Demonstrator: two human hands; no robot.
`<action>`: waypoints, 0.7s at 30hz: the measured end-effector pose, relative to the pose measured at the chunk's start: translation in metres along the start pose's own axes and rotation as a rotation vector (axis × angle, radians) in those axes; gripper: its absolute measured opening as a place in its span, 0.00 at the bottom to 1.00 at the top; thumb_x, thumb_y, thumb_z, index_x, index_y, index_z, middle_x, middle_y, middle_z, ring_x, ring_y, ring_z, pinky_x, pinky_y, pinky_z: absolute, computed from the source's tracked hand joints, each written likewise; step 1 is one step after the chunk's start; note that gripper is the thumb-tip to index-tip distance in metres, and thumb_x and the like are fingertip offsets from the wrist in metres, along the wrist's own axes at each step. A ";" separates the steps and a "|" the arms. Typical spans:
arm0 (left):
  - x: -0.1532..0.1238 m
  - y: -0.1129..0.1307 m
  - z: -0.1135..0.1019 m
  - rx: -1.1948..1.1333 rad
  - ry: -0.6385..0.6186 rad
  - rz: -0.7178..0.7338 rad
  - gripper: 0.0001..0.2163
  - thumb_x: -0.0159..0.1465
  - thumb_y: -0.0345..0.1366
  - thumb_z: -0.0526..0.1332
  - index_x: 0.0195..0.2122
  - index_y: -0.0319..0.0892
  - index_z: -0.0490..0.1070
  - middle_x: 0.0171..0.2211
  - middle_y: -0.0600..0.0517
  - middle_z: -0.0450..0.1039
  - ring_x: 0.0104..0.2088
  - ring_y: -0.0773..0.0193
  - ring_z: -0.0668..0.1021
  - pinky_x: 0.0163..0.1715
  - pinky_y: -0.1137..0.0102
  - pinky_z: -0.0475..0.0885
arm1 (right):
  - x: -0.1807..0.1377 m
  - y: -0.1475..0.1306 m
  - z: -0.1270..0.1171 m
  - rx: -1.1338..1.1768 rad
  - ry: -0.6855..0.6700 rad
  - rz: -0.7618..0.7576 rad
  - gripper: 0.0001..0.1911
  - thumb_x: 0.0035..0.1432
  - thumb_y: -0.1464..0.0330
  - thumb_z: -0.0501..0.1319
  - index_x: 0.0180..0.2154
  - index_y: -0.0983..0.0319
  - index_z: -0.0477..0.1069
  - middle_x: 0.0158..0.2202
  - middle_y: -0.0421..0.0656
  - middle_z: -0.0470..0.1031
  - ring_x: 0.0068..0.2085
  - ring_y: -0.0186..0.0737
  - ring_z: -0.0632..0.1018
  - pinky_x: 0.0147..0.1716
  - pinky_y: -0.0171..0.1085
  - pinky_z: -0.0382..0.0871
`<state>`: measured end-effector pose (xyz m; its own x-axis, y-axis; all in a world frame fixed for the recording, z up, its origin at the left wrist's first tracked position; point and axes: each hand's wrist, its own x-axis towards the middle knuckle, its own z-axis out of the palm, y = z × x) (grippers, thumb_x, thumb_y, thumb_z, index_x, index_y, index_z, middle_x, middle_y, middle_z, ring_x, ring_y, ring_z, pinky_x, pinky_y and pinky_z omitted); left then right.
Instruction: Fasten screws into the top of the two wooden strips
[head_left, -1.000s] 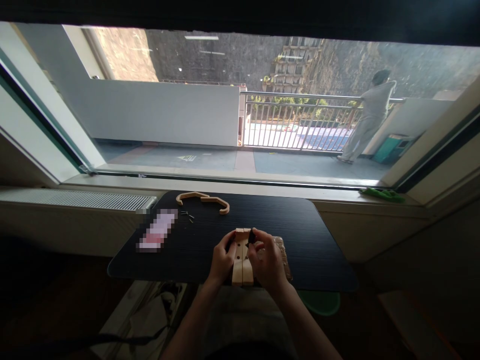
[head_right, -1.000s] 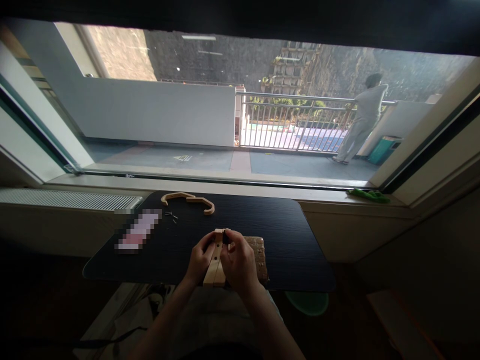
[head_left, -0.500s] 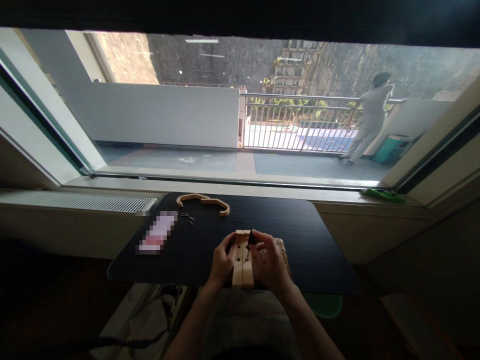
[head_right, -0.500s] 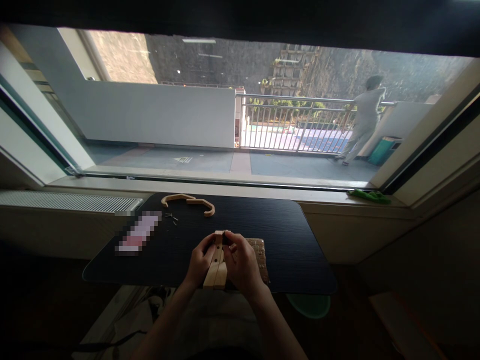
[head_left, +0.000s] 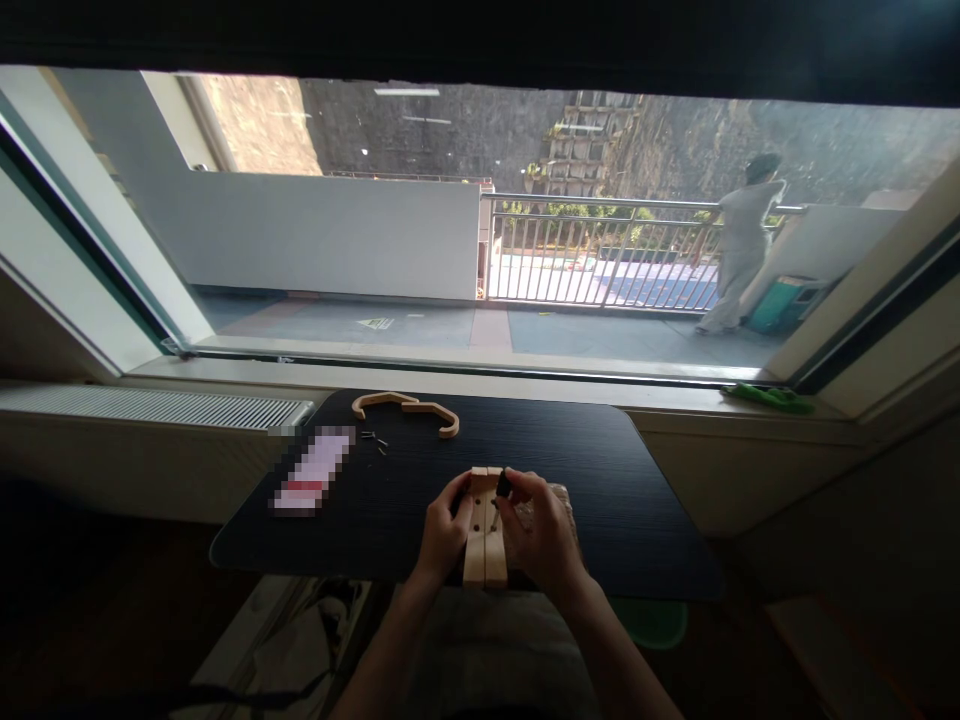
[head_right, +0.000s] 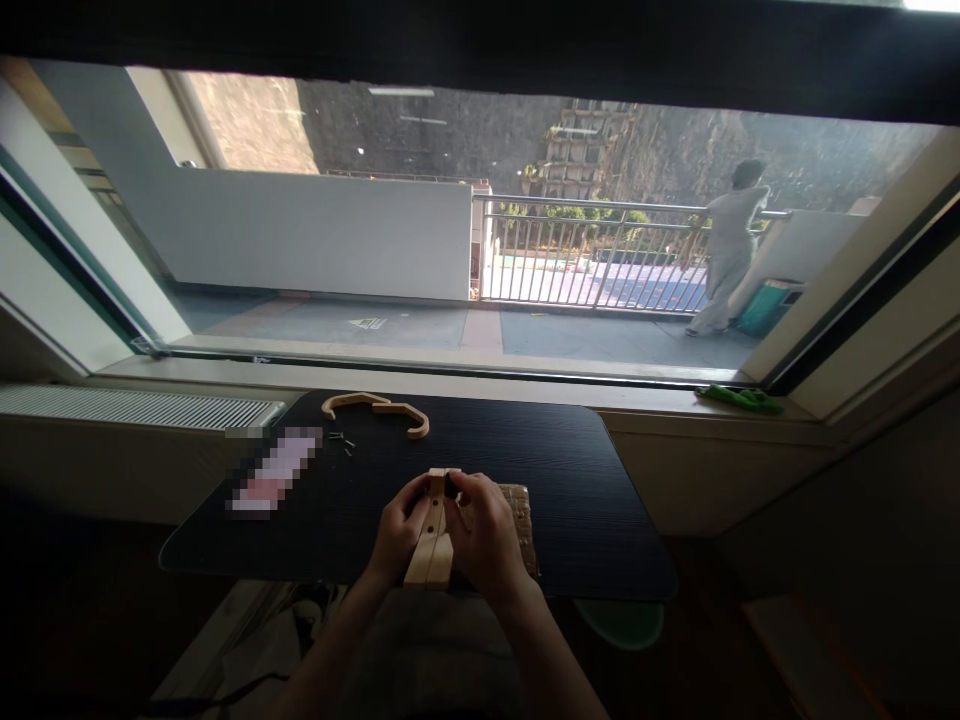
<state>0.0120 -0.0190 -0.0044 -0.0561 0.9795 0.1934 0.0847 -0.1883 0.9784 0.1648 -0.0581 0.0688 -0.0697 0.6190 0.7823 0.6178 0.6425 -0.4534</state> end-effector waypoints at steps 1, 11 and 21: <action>0.000 0.000 0.000 -0.002 0.000 -0.001 0.15 0.60 0.33 0.60 0.48 0.41 0.77 0.48 0.45 0.80 0.51 0.53 0.79 0.54 0.61 0.73 | 0.000 0.000 0.000 -0.002 -0.001 -0.002 0.14 0.62 0.75 0.57 0.49 0.58 0.64 0.31 0.38 0.71 0.29 0.37 0.74 0.30 0.36 0.71; -0.001 0.004 0.000 0.006 0.001 0.003 0.15 0.61 0.33 0.60 0.48 0.40 0.77 0.48 0.45 0.80 0.50 0.54 0.80 0.53 0.61 0.74 | 0.001 -0.004 0.002 -0.060 0.003 -0.020 0.13 0.62 0.75 0.58 0.48 0.59 0.65 0.31 0.39 0.71 0.29 0.36 0.72 0.29 0.35 0.68; -0.001 0.004 0.000 -0.002 0.009 0.016 0.15 0.60 0.33 0.62 0.48 0.41 0.78 0.48 0.46 0.81 0.50 0.53 0.80 0.53 0.61 0.73 | -0.003 -0.004 0.011 -0.203 0.083 -0.015 0.12 0.62 0.73 0.57 0.48 0.58 0.64 0.31 0.39 0.69 0.30 0.40 0.72 0.31 0.38 0.67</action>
<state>0.0120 -0.0204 -0.0006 -0.0636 0.9756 0.2099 0.0838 -0.2044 0.9753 0.1543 -0.0576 0.0632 -0.0202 0.5657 0.8244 0.7628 0.5417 -0.3530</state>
